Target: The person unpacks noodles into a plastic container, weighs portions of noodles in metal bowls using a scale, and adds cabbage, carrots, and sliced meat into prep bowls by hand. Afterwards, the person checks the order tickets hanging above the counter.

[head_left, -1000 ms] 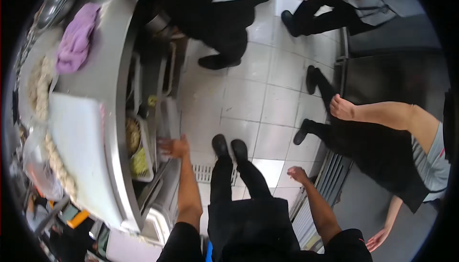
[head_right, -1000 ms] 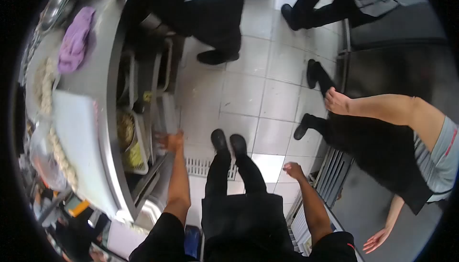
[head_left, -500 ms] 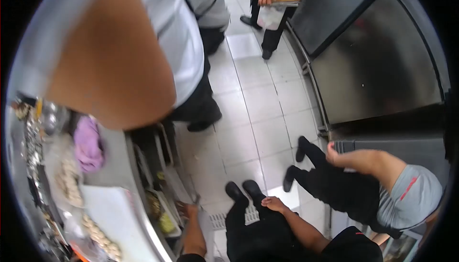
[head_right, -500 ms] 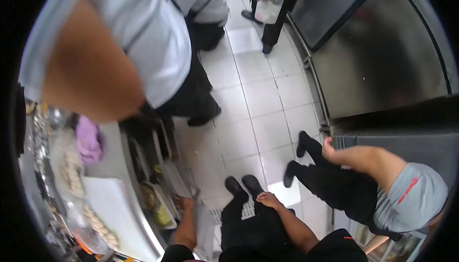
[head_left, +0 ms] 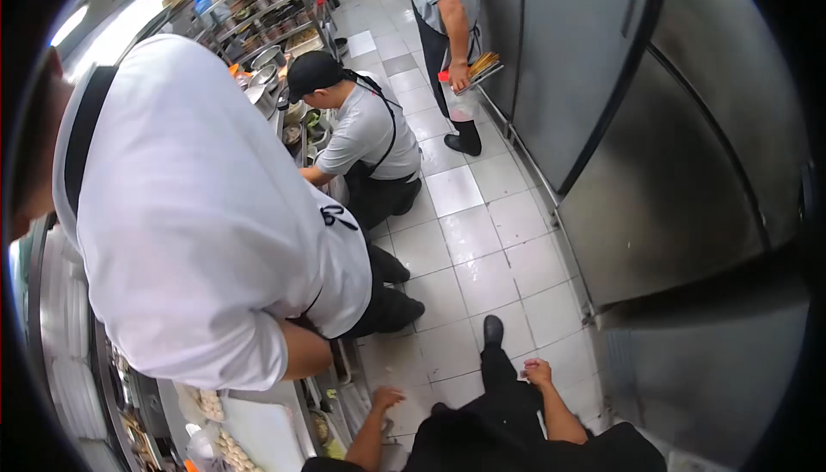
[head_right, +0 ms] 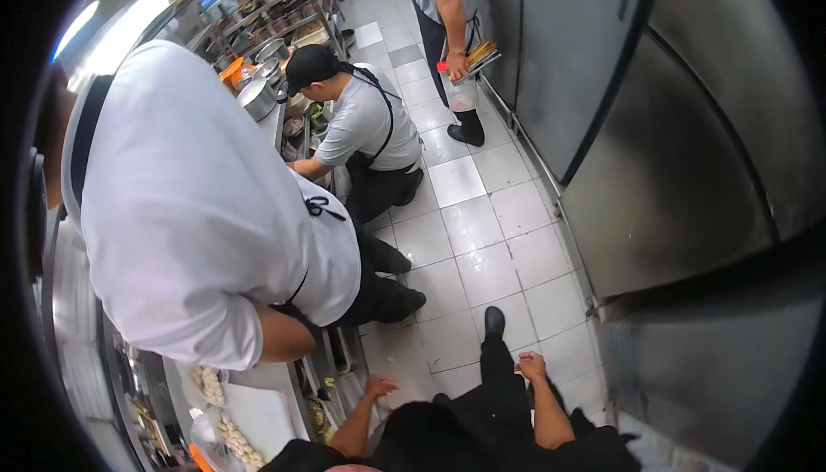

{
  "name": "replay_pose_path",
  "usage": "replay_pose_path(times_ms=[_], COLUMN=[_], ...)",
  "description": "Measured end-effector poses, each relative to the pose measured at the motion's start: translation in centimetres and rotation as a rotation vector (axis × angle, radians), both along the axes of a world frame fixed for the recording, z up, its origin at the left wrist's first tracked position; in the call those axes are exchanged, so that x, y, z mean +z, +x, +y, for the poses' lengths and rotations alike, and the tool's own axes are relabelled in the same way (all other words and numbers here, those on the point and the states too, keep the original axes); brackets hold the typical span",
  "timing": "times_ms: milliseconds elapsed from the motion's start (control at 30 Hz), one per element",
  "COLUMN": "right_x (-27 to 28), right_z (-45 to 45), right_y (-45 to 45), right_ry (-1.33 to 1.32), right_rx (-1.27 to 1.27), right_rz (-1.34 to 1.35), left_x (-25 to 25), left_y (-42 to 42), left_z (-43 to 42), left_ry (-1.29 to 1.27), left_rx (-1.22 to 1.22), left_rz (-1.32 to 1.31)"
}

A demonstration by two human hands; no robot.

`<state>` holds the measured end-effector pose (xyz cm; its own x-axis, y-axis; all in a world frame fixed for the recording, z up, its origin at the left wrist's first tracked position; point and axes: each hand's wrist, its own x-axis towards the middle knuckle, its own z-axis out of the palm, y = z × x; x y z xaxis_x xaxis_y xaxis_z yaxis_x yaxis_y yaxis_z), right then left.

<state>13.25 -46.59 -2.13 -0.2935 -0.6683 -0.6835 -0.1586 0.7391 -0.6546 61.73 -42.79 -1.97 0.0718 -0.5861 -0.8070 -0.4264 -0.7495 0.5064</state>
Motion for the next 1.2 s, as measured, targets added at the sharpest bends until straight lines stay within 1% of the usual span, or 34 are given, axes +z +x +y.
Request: replay_pose_path(times_ms=[33, 100, 133, 167, 200, 233, 267, 300, 333, 367, 400, 433, 467, 500, 533, 567, 600, 633, 667, 700, 733, 767, 800, 833, 867, 900, 933, 967, 1033, 1067, 1100, 1133, 1167, 1200], right_x=[-1.5, 1.7, -6.6, -4.5, -1.5, 0.9, 1.5, 1.5, 2.8, 4.2, 5.5, 6.0, 6.1, 5.9, 5.6, 5.6, 6.0, 5.9, 6.2, 5.7, 5.5, 5.4, 6.3, 6.9, 6.9, 6.7, 6.6, 6.3, 4.3, 2.9, 1.4, -1.3, -4.2, -7.0], right_z=[-1.4, -6.5, -6.9, -9.8, -13.9, -17.7, -21.5, -25.1, -28.3, -31.8, -35.5, -39.3, -42.8, -46.2, -49.5, -52.4, -55.0, -57.4, -59.3, -61.4, -62.6, -63.5, -65.0, -66.4, -67.7, -69.4, -71.2, -72.3, -76.0, -78.1, -80.4, -83.2, -87.7, -92.3], right_y=[-2.1, -4.5, -8.1, -9.2, -9.6, -9.7, -10.8, -11.8, -12.1, -12.5, -12.6, -12.7, -13.1, -13.6, -13.9, -13.8, -14.1, -14.2, -14.3, -14.7, -15.2, -16.1, -16.2, -16.1, -16.3, -16.5, -16.8, -17.0, -17.1, -17.1, -17.3, -18.3, -18.3, -18.0], right_ry=[0.099, 0.137, -0.107, -0.102, -0.082, -0.059, -0.033, -0.012, -0.014, -0.126, -0.248, -0.278, -0.255, -0.23, -0.279, -0.3, -0.244, -0.187, -0.203, -0.118, -0.017, 0.098, 0.156, 0.216, 0.209, 0.217, 0.222, 0.226, 0.226, 0.196, 0.169, 0.152, 0.15, -0.01], right_rx=[-0.029, 0.025, 0.41, 0.442, 0.296, 0.144, 0.156, 0.163, 0.174, 0.246, 0.318, 0.327, 0.34, 0.351, 0.386, 0.383, 0.339, 0.295, 0.288, 0.314, 0.342, 0.372, 0.353, 0.33, 0.269, 0.256, 0.191, 0.117, 0.043, 0.045, 0.052, 0.162, 0.152, 0.352], right_rz=[-0.026, -0.006, 0.336, 0.34, 0.206, 0.073, 0.044, 0.016, 0.021, 0.097, 0.172, 0.17, 0.186, 0.206, 0.228, 0.23, 0.169, 0.107, 0.112, 0.106, 0.102, 0.1, 0.099, 0.093, 0.044, 0.035, -0.025, -0.085, -0.102, -0.04, 0.026, 0.052, 0.057, 0.279], left_x=[0.8, 3.5, 3.1, 2.0, 2.6, 3.5, 4.4, 5.0, 5.3, 5.5, 4.5, 3.5, 2.6, 1.8, 2.4, 1.1, 0.1, 0.6, 1.4, 4.0, 5.2, 1.9, -1.5, 0.5, 3.2, 4.7, 6.2, 7.0, 10.7, 12.6, 14.6, 15.6, 15.7, 15.7], left_y=[-0.6, -2.5, -2.7, -3.3, -4.8, -6.1, -7.6, -9.3, -10.6, -11.6, -12.2, -12.9, -13.4, -13.8, -14.4, -14.6, -14.5, -14.8, -15.3, -16.1, -16.7, -16.0, -15.6, -16.4, -17.3, -18.2, -18.9, -19.6, -21.1, -21.4, -21.6, -22.0, -22.0, -21.5], left_z=[-2.1, -6.6, -8.5, -9.6, -10.7, -13.1, -15.6, -17.4, -19.3, -21.7, -23.4, -25.3, -27.4, -29.6, -32.5, -35.2, -37.7, -41.4, -44.6, -49.6, -53.8, -58.0, -62.5, -67.7, -73.2, -78.1, -83.6, -88.8, -98.2, -102.1, -105.5, -109.2, -112.6, -115.7], left_ry=[-0.089, 0.0, 0.022, 0.048, 0.062, 0.062, 0.057, 0.059, 0.047, 0.028, 0.007, 0.005, 0.004, 0.024, 0.111, 0.188, 0.18, 0.239, 0.256, 0.261, 0.228, 0.138, 0.043, -0.104, -0.257, -0.641, -0.612, -0.558, -0.722, -0.71, -0.739, -0.783, -0.786, -0.77], left_rx=[0.091, 0.311, 0.345, 0.379, 0.407, 0.36, 0.309, 0.325, 0.341, 0.354, 0.316, 0.286, 0.258, 0.237, 0.288, 0.31, 0.28, 0.265, 0.232, 0.201, 0.168, 0.059, -0.049, -0.181, -0.304, -0.289, -0.182, -0.051, -0.062, -0.09, -0.091, -0.083, -0.091, -0.13], left_rz=[-0.037, -0.238, -0.173, -0.108, -0.102, -0.092, -0.081, -0.074, -0.037, 0.0, 0.024, 0.003, -0.02, 0.01, 0.041, 0.032, 0.055, 0.064, 0.022, -0.02, -0.024, 0.023, 0.072, 0.033, -0.026, -0.078, 0.005, 0.193, 0.209, 0.218, 0.168, 0.122, 0.131, 0.081])
